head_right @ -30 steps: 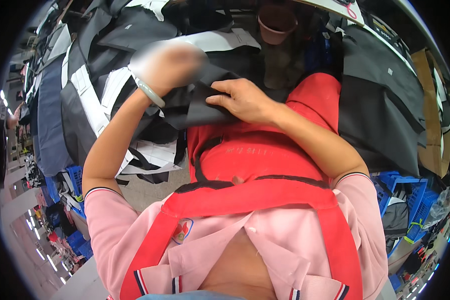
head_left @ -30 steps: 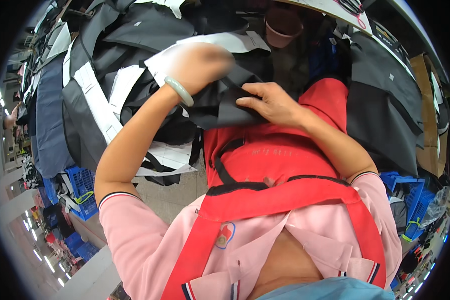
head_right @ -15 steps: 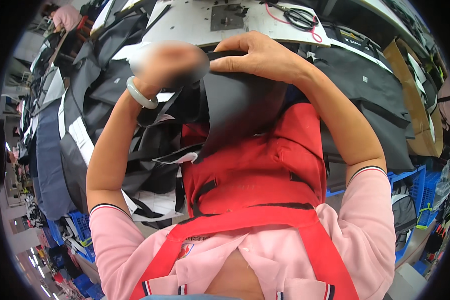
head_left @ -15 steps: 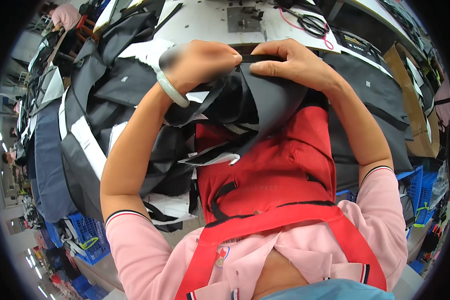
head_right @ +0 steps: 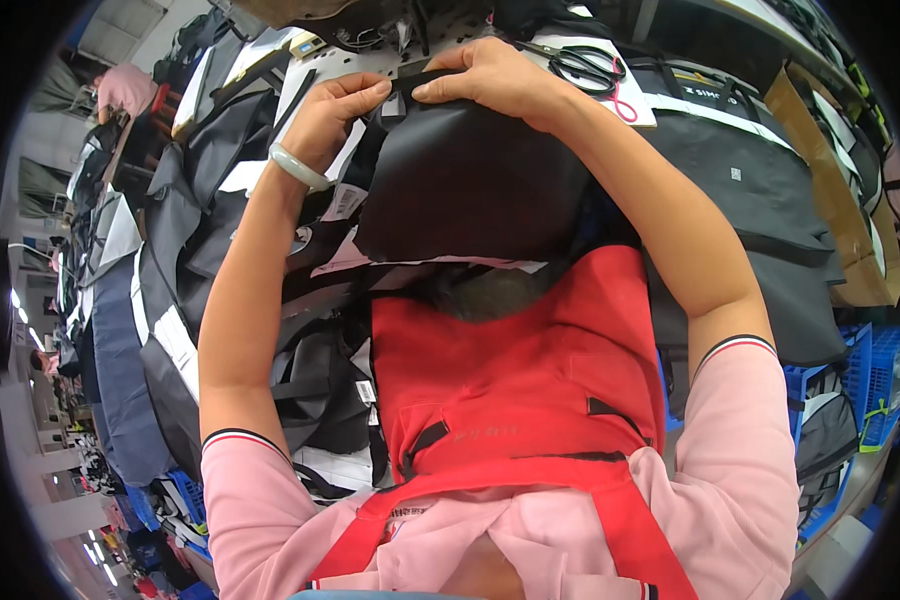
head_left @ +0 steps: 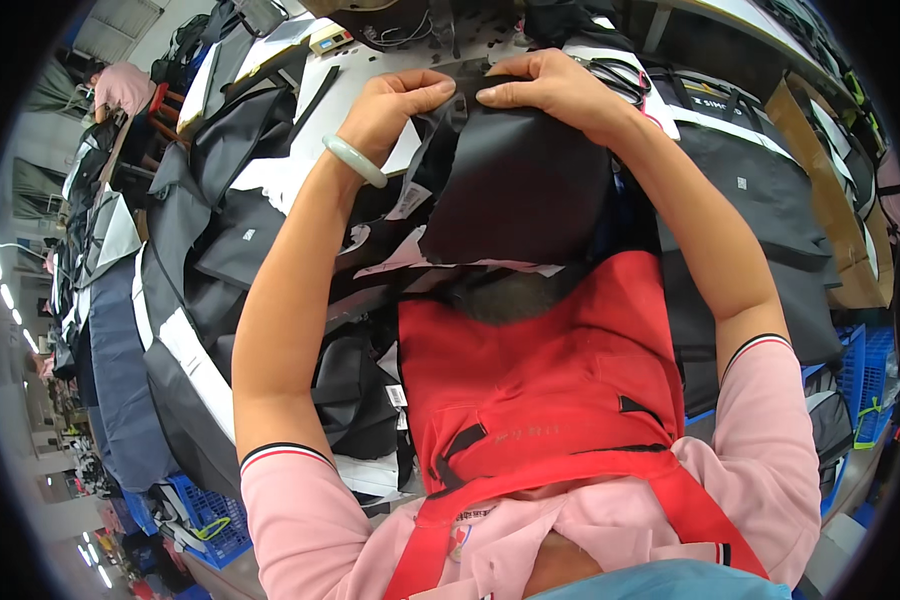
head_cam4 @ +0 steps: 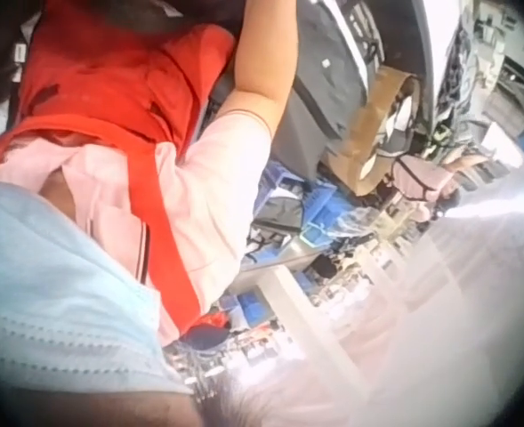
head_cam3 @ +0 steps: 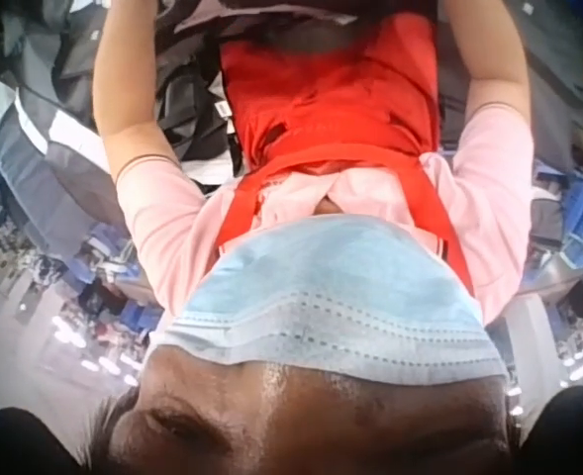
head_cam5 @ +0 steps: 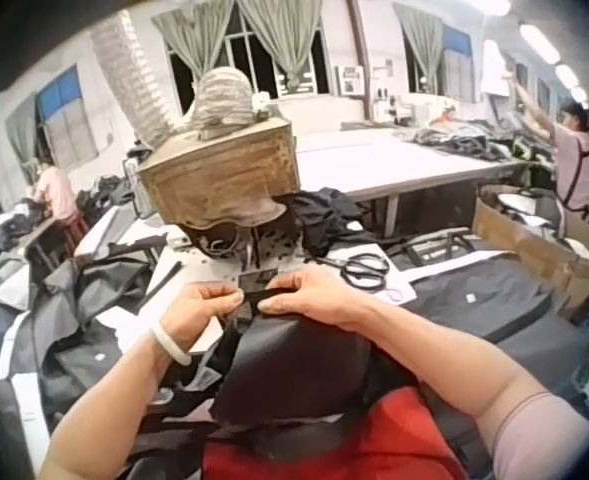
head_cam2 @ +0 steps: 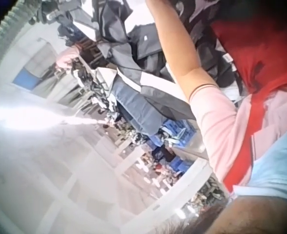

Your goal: Sewing fabric components together using an industrial sewing machine to manufacture bags.

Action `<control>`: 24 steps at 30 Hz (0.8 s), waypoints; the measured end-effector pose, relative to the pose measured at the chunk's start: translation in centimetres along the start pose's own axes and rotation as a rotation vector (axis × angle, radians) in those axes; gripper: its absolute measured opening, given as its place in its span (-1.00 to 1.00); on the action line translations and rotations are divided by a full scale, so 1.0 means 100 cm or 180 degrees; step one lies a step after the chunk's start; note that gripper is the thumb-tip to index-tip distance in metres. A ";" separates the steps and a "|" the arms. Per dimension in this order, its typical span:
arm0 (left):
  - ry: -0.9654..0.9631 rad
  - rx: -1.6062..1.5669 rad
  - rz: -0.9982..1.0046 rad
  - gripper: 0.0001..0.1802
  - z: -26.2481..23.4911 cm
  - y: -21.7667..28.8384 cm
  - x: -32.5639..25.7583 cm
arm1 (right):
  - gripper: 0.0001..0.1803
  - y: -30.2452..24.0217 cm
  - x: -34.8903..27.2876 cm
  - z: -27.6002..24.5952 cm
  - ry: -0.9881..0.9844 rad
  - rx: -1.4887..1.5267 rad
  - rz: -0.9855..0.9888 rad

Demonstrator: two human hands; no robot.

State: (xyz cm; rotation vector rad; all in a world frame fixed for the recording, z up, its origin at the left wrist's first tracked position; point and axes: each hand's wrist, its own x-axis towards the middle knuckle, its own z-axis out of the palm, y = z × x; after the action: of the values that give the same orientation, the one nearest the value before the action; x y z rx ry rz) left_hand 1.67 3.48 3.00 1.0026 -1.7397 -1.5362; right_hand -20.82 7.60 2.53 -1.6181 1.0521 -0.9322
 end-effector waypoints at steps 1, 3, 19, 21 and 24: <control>0.0169 0.0034 -0.0046 -0.76 0.000 0.000 0.006 | -0.69 0.004 0.007 -0.003 0.0097 -0.0160 0.0000; 0.0177 -0.0053 -0.0118 -0.74 -0.001 -0.005 0.018 | -0.67 0.012 0.019 -0.008 0.0204 -0.0308 0.0011; 0.0437 -0.0743 -0.0358 -0.74 -0.016 -0.028 0.056 | -0.60 0.048 0.064 -0.018 0.0297 -0.0039 0.0214; 0.0336 -0.0824 -0.0365 -0.74 -0.017 -0.024 0.058 | -0.62 0.044 0.065 -0.020 0.0195 0.0202 0.0183; 0.0266 -0.0883 -0.0330 -0.74 -0.022 -0.022 0.060 | -0.67 0.015 0.063 -0.020 0.0308 0.0375 0.0747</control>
State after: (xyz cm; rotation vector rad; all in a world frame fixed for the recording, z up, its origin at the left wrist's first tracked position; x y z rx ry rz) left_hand 0.63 -2.82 0.85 1.0110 -1.3902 -1.7190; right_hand -20.84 0.79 2.17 -1.3318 1.2019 -0.9030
